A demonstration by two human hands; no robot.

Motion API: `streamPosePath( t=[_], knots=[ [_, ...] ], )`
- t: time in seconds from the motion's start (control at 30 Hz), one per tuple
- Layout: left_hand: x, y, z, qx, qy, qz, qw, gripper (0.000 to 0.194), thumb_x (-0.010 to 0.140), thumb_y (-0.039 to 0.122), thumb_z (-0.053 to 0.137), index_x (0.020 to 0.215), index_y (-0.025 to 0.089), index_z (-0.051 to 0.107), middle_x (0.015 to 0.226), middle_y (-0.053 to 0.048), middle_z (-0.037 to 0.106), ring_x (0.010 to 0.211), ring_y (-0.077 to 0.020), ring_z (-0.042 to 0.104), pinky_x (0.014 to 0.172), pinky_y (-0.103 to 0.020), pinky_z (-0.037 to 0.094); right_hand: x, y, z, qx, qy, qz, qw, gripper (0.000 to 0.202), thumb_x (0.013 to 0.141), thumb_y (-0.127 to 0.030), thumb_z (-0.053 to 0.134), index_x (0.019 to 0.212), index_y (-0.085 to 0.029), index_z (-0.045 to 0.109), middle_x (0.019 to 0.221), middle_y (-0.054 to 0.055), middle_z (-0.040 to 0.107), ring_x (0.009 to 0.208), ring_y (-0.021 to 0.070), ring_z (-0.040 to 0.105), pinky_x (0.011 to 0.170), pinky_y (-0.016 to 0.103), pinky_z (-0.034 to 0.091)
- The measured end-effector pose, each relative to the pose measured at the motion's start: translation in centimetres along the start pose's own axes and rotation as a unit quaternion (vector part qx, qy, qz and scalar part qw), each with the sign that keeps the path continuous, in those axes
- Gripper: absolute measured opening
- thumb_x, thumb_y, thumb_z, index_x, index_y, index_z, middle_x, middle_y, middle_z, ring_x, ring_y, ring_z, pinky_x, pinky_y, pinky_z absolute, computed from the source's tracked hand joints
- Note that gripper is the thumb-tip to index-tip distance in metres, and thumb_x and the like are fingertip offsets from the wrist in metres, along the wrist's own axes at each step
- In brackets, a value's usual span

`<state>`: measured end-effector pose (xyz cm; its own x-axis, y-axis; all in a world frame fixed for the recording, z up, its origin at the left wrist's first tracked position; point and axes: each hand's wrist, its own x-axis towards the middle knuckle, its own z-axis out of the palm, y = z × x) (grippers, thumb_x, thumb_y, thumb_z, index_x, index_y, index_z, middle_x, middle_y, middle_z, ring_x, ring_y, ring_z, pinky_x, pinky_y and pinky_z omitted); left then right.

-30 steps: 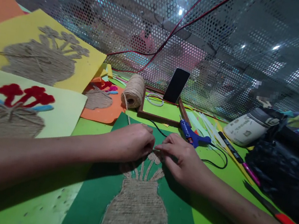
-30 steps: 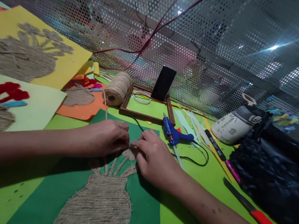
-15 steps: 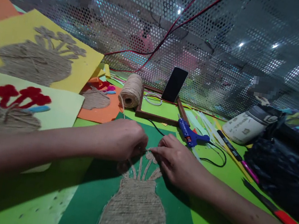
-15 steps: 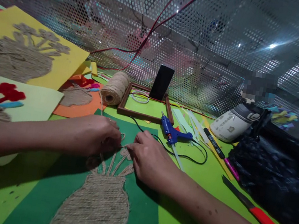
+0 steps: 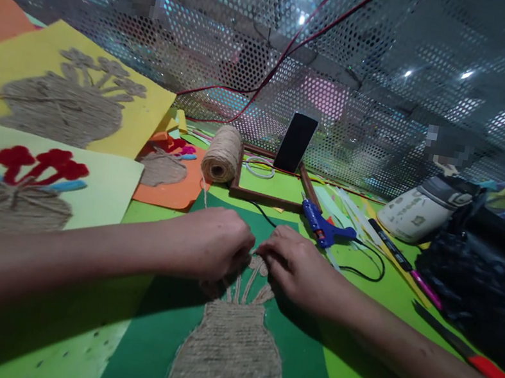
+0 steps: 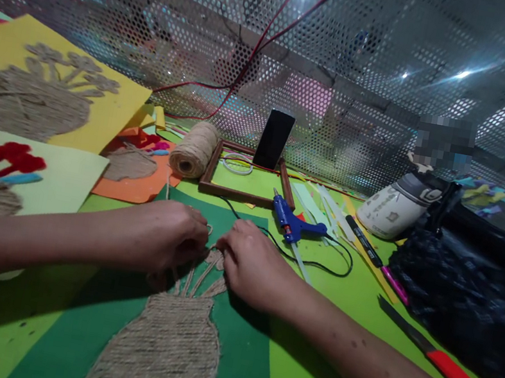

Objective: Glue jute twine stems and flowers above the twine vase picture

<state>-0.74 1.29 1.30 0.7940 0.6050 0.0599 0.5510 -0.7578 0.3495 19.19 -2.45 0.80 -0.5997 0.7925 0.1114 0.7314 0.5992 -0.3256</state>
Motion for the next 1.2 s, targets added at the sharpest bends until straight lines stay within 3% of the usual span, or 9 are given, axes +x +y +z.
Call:
streamPosePath(
  t=[0.13,0.37,0.57,0.93,1.2],
  knots=[
    [0.0,0.1,0.0,0.042,-0.035,-0.029,0.998,0.012,0.074,0.019,0.052,0.069,0.018,0.064,0.071,-0.005,0.066,0.061,-0.0142,0.053,0.056,-0.026,0.031,0.2,0.3,-0.1,0.041,0.012,0.006,0.999,0.018,0.087,-0.005,0.051,0.095,-0.010,0.066,0.088,0.008,0.060,0.085,0.0194,0.054,0.078,0.033,0.044],
    [0.2,0.0,-0.3,0.011,-0.061,-0.053,0.997,0.012,0.071,0.017,0.052,0.072,0.020,0.064,0.072,-0.003,0.067,0.060,-0.0136,0.053,0.054,-0.025,0.031,0.1,0.7,-0.8,0.042,0.076,0.005,0.996,0.020,0.081,-0.004,0.058,0.095,-0.012,0.071,0.085,0.007,0.054,0.086,0.0208,0.051,0.074,0.033,0.042],
    [0.2,-0.4,-0.2,0.002,-0.061,-0.069,0.996,0.014,0.073,0.020,0.055,0.077,0.021,0.068,0.073,-0.002,0.068,0.062,-0.0146,0.056,0.055,-0.025,0.034,-0.3,0.2,-0.7,-0.016,0.031,-0.047,0.998,0.023,0.086,-0.008,0.055,0.096,-0.015,0.074,0.084,0.007,0.051,0.085,0.0217,0.047,0.070,0.033,0.039],
    [0.2,0.1,-0.1,-0.018,-0.033,-0.003,0.999,0.017,0.082,0.022,0.059,0.082,0.020,0.076,0.077,-0.004,0.067,0.075,-0.0157,0.061,0.068,-0.025,0.043,-0.2,0.2,-0.8,-0.034,-0.009,-0.051,0.998,0.023,0.091,-0.011,0.051,0.094,-0.017,0.073,0.082,0.006,0.049,0.084,0.0207,0.046,0.069,0.032,0.039],
    [1.2,-0.4,-0.8,-0.005,-0.001,0.051,0.999,0.016,0.088,0.021,0.056,0.085,0.017,0.071,0.084,-0.004,0.060,0.081,-0.0156,0.056,0.070,-0.024,0.041,0.1,0.7,-0.7,-0.031,-0.005,-0.062,0.998,0.019,0.089,-0.011,0.054,0.085,-0.015,0.071,0.082,0.006,0.049,0.084,0.0196,0.046,0.069,0.032,0.038]
  ],
)
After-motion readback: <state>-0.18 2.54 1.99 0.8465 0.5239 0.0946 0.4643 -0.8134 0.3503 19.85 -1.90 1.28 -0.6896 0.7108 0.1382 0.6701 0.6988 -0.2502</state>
